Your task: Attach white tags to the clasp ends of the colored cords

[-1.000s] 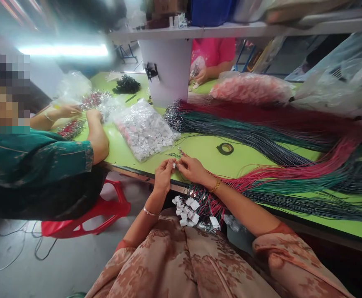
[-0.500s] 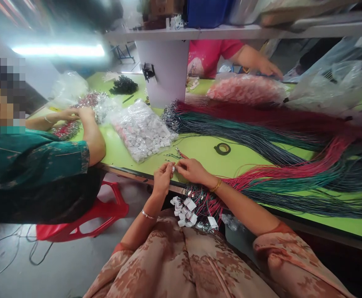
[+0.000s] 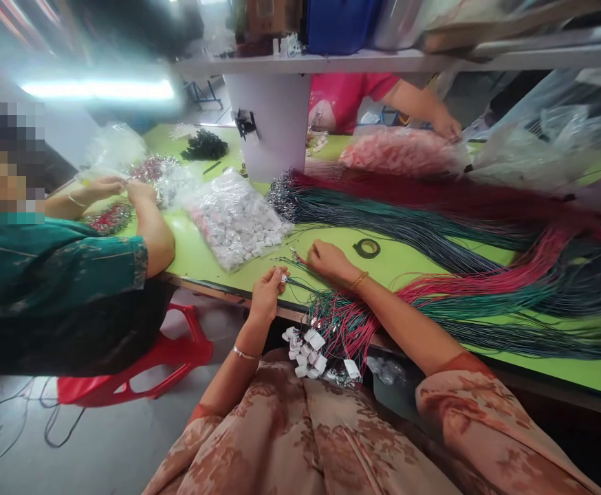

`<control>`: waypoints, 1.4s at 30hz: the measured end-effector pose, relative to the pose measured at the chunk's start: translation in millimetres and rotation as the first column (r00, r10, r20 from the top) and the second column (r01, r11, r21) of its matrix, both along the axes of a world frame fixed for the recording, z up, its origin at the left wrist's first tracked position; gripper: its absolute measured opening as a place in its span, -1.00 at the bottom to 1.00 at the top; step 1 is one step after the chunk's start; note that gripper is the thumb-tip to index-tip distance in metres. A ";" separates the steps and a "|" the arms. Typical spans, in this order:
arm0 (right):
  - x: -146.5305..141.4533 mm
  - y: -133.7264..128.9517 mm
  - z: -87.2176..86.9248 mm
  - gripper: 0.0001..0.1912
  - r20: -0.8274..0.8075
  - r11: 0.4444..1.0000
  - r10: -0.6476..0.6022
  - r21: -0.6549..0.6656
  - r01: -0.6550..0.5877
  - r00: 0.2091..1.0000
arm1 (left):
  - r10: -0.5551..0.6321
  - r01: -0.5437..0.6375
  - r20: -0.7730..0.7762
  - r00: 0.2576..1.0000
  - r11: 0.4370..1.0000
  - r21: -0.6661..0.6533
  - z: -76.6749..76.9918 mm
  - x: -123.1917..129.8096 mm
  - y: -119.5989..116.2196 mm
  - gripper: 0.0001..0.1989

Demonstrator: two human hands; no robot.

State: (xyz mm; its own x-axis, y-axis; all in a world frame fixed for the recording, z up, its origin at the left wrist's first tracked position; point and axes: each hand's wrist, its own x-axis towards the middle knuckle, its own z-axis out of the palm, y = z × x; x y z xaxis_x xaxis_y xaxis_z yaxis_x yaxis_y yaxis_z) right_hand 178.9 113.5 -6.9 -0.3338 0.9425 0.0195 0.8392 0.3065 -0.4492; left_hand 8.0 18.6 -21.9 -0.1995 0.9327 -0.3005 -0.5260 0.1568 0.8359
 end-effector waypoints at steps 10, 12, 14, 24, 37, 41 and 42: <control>-28.0 -3.9 32.5 -0.86 -0.705 0.995 0.050 -0.023 -0.093 0.707 | -0.027 0.024 0.057 0.998 0.999 0.043 6.4 6.6 4.3 -0.80; -30.9 -10.1 37.1 -0.84 -0.727 0.990 0.069 -0.032 -0.134 0.684 | -0.032 0.027 0.077 0.997 0.998 0.055 8.2 7.0 4.1 -0.80; -29.0 -17.2 37.0 -0.83 -0.700 0.985 0.093 -0.038 -0.168 0.708 | -0.037 0.030 0.111 0.993 0.998 0.059 9.5 6.8 3.9 -0.80; -10.7 -41.2 20.3 -0.70 -0.596 0.933 0.138 -0.191 -0.306 0.791 | -0.074 0.062 0.237 0.969 0.996 0.057 6.2 7.1 5.2 -0.83; -22.3 -49.4 16.3 -0.73 -0.495 0.961 0.193 -0.078 -0.264 0.847 | 0.088 -0.084 -0.039 0.995 0.991 0.105 6.9 11.8 0.4 -0.74; -22.9 -54.4 19.0 -0.77 -0.455 0.961 0.243 -0.007 -0.276 0.857 | 0.085 -0.078 -0.064 0.994 0.991 0.109 5.1 9.8 -0.3 -0.70; -22.9 -55.2 18.9 -0.77 -0.444 0.961 0.247 0.001 -0.275 0.861 | 0.099 -0.091 -0.070 0.993 0.989 0.114 4.3 10.2 -0.3 -0.70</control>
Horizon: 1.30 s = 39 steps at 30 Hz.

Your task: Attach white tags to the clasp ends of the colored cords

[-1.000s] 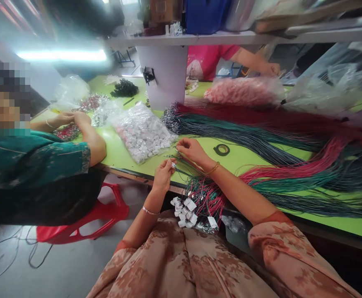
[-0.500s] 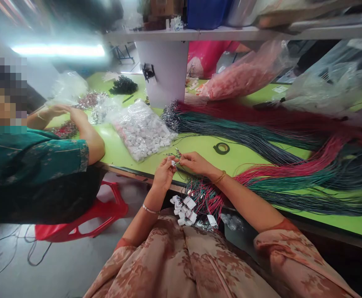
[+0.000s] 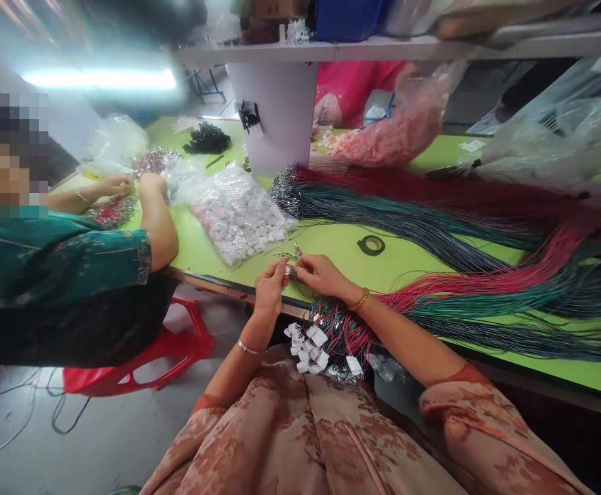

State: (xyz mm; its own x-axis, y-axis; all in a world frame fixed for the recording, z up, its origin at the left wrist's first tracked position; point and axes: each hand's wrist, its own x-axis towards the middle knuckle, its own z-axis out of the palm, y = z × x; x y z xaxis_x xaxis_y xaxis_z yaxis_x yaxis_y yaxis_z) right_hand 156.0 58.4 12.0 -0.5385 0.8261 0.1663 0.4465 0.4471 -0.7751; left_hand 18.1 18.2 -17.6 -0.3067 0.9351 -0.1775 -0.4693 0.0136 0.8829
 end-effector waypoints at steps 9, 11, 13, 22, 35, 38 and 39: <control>-6.6 5.6 -7.0 -0.75 -0.024 0.982 -0.055 -0.184 0.050 0.998 | 0.001 0.000 -0.065 0.998 1.000 0.009 -1.7 4.1 -0.3 -0.59; -7.9 6.8 -6.2 -0.73 -0.029 0.966 -0.061 -0.255 0.051 0.998 | 0.008 -0.003 -0.119 0.993 0.999 0.042 -2.1 5.0 -1.4 -0.59; -7.6 5.1 -3.4 -0.75 -0.007 0.990 -0.055 -0.129 0.053 0.998 | 0.029 -0.018 -0.169 0.985 0.998 0.064 -3.3 5.4 -1.8 -0.60; 2.5 2.3 -3.3 -0.85 0.084 0.984 0.034 0.173 -0.048 0.996 | 0.019 -0.012 -0.148 0.989 0.999 0.049 -3.1 3.4 -1.3 -0.64; 7.4 4.5 0.7 -0.68 0.125 0.997 0.071 0.029 -0.075 0.990 | 0.076 0.001 -0.545 0.835 0.990 0.140 6.6 5.3 -42.3 -0.75; 7.7 8.8 -2.9 -0.77 0.270 0.999 0.012 0.031 -0.021 0.963 | -0.066 0.454 -0.816 0.574 0.855 0.250 16.6 16.2 -76.6 -0.77; 5.9 8.2 -6.0 -0.82 0.353 0.998 0.001 0.065 -0.026 0.936 | -0.132 0.653 -0.877 0.461 0.720 0.236 19.2 20.9 -86.5 -0.78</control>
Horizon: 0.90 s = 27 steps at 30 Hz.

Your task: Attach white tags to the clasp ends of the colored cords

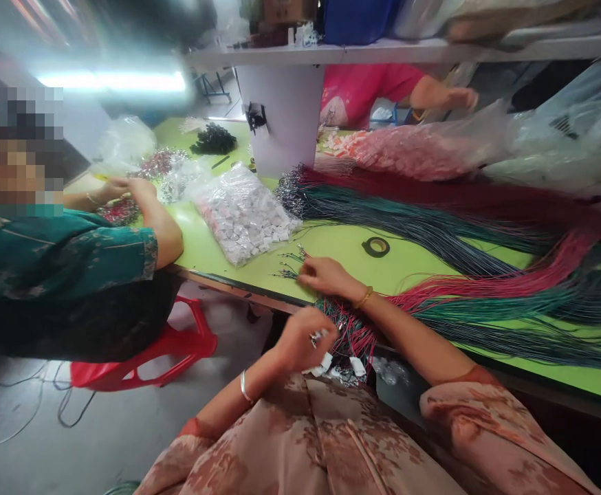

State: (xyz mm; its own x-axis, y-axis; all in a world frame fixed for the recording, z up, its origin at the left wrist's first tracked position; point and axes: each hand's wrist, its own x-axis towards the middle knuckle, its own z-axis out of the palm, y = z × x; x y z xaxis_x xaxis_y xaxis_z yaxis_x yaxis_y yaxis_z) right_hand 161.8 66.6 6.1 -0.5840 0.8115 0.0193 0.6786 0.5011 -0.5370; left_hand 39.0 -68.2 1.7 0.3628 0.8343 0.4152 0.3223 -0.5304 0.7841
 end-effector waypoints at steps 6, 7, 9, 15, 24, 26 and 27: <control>-6.5 -7.1 -16.5 -0.84 0.058 0.999 0.005 0.039 -0.007 0.998 | -0.057 0.064 -0.091 0.994 0.995 0.076 13.6 -11.2 13.3 -0.71; -5.0 -6.7 -17.3 -0.83 0.008 1.000 -0.005 0.024 0.005 1.000 | 0.121 -0.113 -0.100 0.988 0.990 0.081 15.4 -22.9 29.3 -0.72; -1.5 -5.4 -18.0 -0.83 -0.103 0.999 -0.037 -0.003 0.036 0.994 | 0.446 -0.422 -0.210 0.870 0.894 0.151 17.1 -50.2 68.9 -0.72; -4.7 -0.6 -16.0 -0.85 -0.489 0.955 -0.247 -0.269 0.125 0.837 | 0.467 -0.515 -0.704 0.536 0.841 0.165 9.6 -97.5 173.3 -0.74; -29.1 13.6 11.3 -0.76 -0.739 0.887 -0.393 -0.462 0.014 0.547 | 0.479 -0.511 -0.391 0.785 0.859 0.026 7.2 -96.5 176.7 -0.77; -31.2 15.4 14.0 -0.75 -0.740 0.884 -0.386 -0.467 -0.008 0.551 | 0.514 -0.525 -0.121 0.850 0.846 -0.094 8.0 -96.2 166.9 -0.80; -31.4 15.7 14.4 -0.75 -0.736 0.882 -0.384 -0.471 -0.014 0.558 | 0.517 -0.500 0.041 0.855 0.842 -0.204 8.7 -95.0 160.8 -0.80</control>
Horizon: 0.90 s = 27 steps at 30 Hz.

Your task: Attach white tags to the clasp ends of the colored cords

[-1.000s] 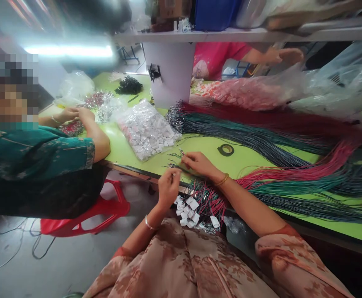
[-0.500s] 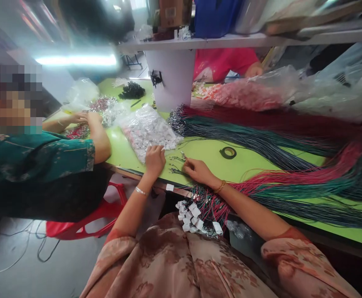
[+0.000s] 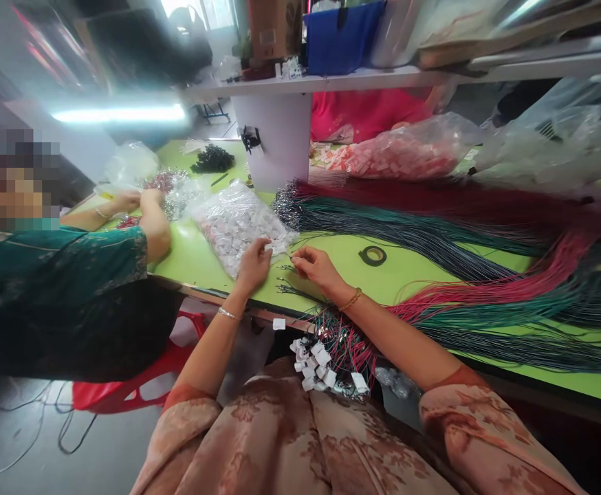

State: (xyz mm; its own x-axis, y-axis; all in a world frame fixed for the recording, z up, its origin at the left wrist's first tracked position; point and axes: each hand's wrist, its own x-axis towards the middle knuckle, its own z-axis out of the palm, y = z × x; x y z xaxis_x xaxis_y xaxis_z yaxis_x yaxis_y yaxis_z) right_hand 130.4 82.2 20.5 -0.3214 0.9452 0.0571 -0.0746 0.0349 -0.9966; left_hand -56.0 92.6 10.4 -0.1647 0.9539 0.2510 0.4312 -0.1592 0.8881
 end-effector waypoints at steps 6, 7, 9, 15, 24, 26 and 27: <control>6.2 -7.8 -1.7 -0.79 0.133 0.981 -0.070 0.187 0.044 0.989 | -0.060 0.208 0.780 0.623 0.974 -0.091 4.8 18.9 -42.4 -0.67; 7.5 -10.5 -1.9 -0.81 0.160 0.973 -0.089 0.227 0.051 0.983 | -0.056 0.230 0.812 0.581 0.968 -0.098 4.6 22.3 -48.1 -0.67; 9.7 -16.3 -1.9 -0.84 0.216 0.961 -0.103 0.275 0.041 0.971 | -0.035 0.260 0.853 0.521 0.958 -0.119 3.1 27.8 -56.5 -0.67; 13.4 -29.0 2.8 -0.92 0.362 0.908 -0.134 0.417 -0.032 0.922 | -0.007 0.303 0.914 0.405 0.944 -0.127 -2.2 35.7 -64.8 -0.70; 18.2 -26.5 2.7 -0.92 0.330 0.920 -0.137 0.393 -0.004 0.934 | 0.032 0.368 0.912 0.410 0.909 -0.197 5.6 38.7 -67.6 -0.73; 18.6 -26.1 0.6 -0.92 0.328 0.922 -0.142 0.386 0.005 0.934 | 0.029 0.348 0.916 0.399 0.920 -0.181 5.3 39.3 -66.6 -0.79; 18.9 -26.2 -0.2 -0.92 0.329 0.921 -0.145 0.390 0.006 0.933 | 0.029 0.339 0.918 0.397 0.924 -0.175 4.6 39.5 -65.9 -0.80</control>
State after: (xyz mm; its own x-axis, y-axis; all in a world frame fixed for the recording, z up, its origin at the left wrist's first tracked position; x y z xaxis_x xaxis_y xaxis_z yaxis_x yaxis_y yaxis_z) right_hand 149.4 56.0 20.3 -0.3152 0.8963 0.3121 0.2892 0.4039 -0.8679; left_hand -16.5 26.6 15.0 0.0438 0.9725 -0.2288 -0.6406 0.2031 0.7405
